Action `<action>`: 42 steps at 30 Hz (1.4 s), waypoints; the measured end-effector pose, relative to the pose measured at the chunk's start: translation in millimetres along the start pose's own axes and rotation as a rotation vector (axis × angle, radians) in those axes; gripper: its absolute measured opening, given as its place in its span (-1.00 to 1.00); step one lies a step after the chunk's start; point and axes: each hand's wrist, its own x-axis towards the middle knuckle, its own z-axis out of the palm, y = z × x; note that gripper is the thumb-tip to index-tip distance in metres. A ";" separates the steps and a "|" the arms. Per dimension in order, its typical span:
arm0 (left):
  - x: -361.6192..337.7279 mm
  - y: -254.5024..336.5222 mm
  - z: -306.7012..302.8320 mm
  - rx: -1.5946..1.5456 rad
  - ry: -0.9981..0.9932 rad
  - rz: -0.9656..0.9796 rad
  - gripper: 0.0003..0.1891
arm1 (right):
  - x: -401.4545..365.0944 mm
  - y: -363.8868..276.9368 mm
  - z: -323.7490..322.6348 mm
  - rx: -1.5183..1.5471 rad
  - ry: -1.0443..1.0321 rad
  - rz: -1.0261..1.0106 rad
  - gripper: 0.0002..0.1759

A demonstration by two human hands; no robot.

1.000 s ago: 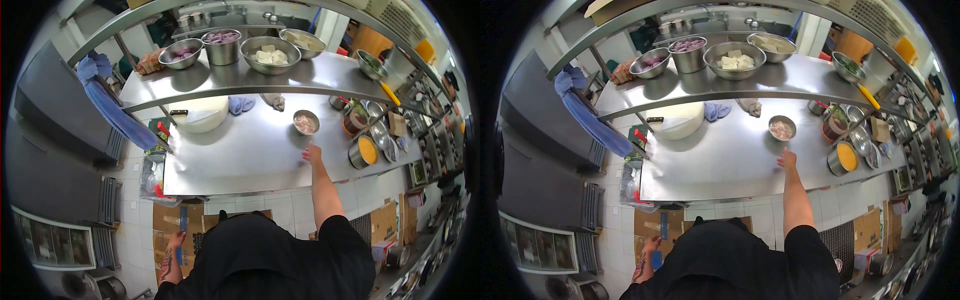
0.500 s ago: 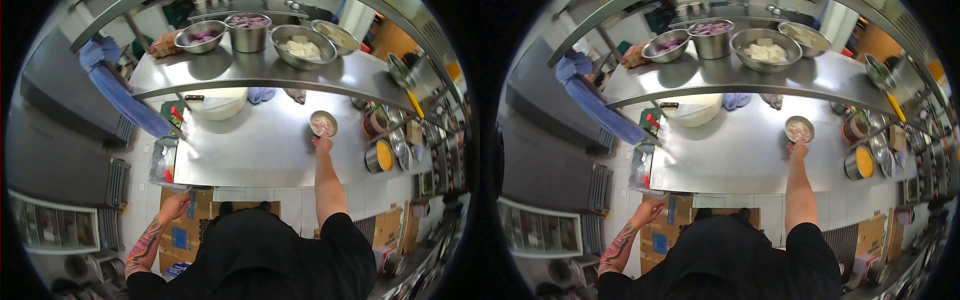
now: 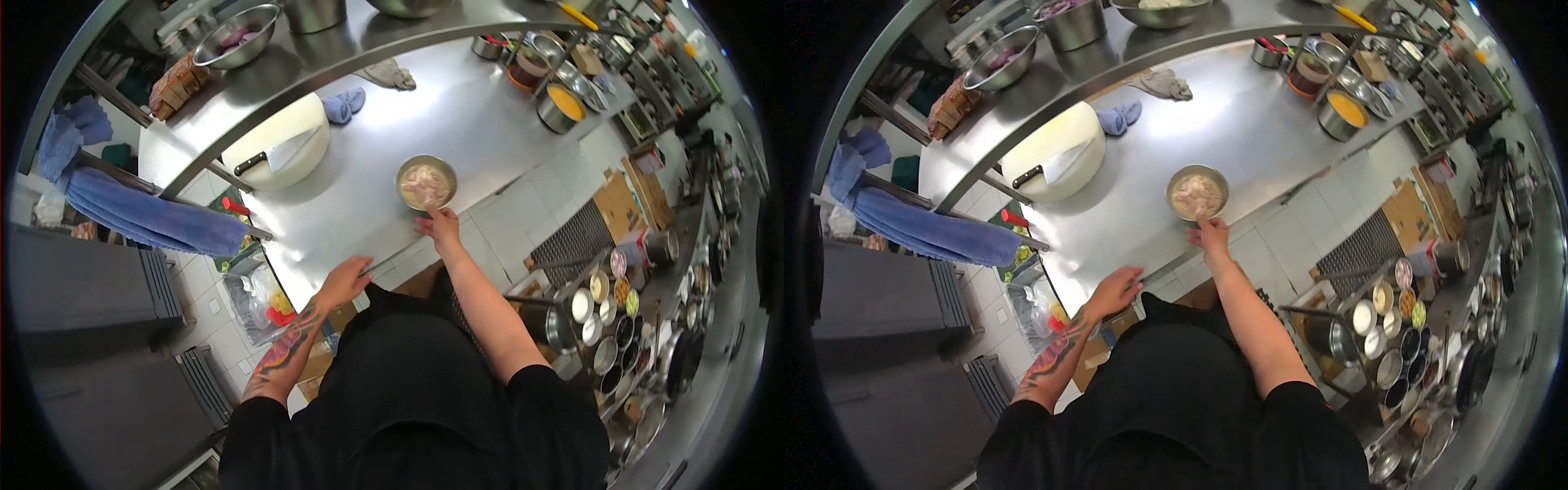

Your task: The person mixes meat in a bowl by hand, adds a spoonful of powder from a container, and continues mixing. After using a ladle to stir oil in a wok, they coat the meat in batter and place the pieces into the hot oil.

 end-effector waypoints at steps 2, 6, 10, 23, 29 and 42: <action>11.0 -15.0 6.0 0.166 0.057 0.086 -0.52 | -32.4 10.1 -2.9 -0.075 -0.183 0.040 -0.70; 24.8 -26.4 6.2 0.118 0.090 0.092 -0.47 | -74.2 19.2 -37.0 -0.565 -0.325 -0.137 -0.64; 12.2 -40.2 11.0 0.273 0.088 -0.014 -0.43 | -83.3 55.6 -152.3 -1.202 -0.252 -0.660 -0.57; -9.8 -21.7 19.4 0.664 -0.060 -0.225 -0.13 | -377.2 247.2 -533.9 -0.503 0.521 0.558 -0.81; 6.3 -20.0 23.7 0.842 -0.138 -0.296 -0.05 | -482.2 290.0 -550.2 -0.351 0.508 0.504 -0.81; 11.4 -25.4 26.2 0.811 -0.063 -0.291 -0.02 | -535.2 269.9 -536.7 -0.160 0.570 0.458 -0.67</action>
